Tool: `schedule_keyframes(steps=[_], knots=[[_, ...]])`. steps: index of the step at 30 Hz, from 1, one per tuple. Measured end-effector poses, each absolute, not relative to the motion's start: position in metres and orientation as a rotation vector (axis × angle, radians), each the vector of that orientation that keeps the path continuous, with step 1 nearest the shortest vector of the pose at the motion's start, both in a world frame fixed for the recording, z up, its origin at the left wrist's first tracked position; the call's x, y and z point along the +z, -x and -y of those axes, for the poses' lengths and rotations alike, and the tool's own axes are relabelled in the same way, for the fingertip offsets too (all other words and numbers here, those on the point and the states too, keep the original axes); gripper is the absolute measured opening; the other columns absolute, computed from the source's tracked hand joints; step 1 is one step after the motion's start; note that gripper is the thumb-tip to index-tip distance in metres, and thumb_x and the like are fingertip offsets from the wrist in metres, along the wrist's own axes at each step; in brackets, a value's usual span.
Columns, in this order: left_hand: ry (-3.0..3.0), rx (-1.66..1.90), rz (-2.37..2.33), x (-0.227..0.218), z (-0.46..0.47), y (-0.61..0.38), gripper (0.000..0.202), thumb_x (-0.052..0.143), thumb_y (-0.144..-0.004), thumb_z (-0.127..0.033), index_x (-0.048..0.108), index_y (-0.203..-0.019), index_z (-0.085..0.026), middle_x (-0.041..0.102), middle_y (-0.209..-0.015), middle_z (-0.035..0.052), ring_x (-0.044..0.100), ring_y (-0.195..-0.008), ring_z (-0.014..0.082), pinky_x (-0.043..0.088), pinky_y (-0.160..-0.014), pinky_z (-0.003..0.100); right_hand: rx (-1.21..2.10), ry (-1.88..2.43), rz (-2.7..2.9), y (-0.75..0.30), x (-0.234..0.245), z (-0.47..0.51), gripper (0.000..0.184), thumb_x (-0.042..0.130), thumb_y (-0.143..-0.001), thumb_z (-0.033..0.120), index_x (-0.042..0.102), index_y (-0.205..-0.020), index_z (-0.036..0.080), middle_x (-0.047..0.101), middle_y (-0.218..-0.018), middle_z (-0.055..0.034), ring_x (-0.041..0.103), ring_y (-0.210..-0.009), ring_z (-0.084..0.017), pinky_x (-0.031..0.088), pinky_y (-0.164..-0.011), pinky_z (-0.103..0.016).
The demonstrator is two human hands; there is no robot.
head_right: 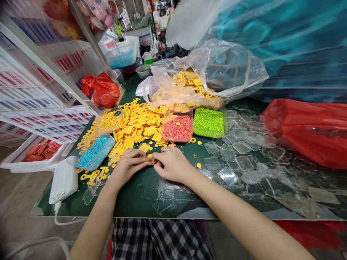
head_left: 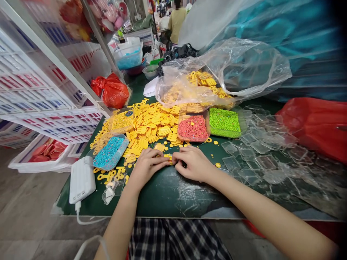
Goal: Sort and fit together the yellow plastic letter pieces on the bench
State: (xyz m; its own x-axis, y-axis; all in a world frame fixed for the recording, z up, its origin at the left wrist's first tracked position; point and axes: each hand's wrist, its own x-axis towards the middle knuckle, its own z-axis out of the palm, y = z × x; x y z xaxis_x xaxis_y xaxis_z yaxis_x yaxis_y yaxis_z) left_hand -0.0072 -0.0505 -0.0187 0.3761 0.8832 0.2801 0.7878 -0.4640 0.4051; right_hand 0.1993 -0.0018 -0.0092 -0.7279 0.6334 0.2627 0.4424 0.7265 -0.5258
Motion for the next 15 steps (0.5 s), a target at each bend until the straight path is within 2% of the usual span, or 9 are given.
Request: schedule_keyframes(steps=[4,15], knots=[[-2.428,0.799,-1.563,-0.0185,0.0505,0.0104,0.037,0.048,-0.094,-0.048,0.076,-0.098,-0.024,0.066,-0.090,0.0043,0.054,-0.085,0.0187,0.039,-0.076,0.033,0.621,0.826,2.478,-0.1993,-0.0089,0.0012,0.018,0.048,-0.077,0.016,0.065,-0.075,0.019,0.054,-0.066,-0.0007,0.045,-0.063,-0.014,0.029,-0.065,-0.028],[-2.509,0.623,-1.505,-0.0186,0.0493,0.0006,0.030,0.052,-0.093,-0.045,0.076,-0.098,-0.028,0.068,-0.096,0.0028,0.054,-0.087,0.0188,0.039,-0.075,0.033,0.645,0.844,2.493,-0.1990,-0.0096,0.0020,0.018,0.047,-0.078,0.016,0.064,-0.076,0.019,0.059,-0.068,-0.0018,0.050,-0.066,-0.015,0.032,-0.067,-0.028]])
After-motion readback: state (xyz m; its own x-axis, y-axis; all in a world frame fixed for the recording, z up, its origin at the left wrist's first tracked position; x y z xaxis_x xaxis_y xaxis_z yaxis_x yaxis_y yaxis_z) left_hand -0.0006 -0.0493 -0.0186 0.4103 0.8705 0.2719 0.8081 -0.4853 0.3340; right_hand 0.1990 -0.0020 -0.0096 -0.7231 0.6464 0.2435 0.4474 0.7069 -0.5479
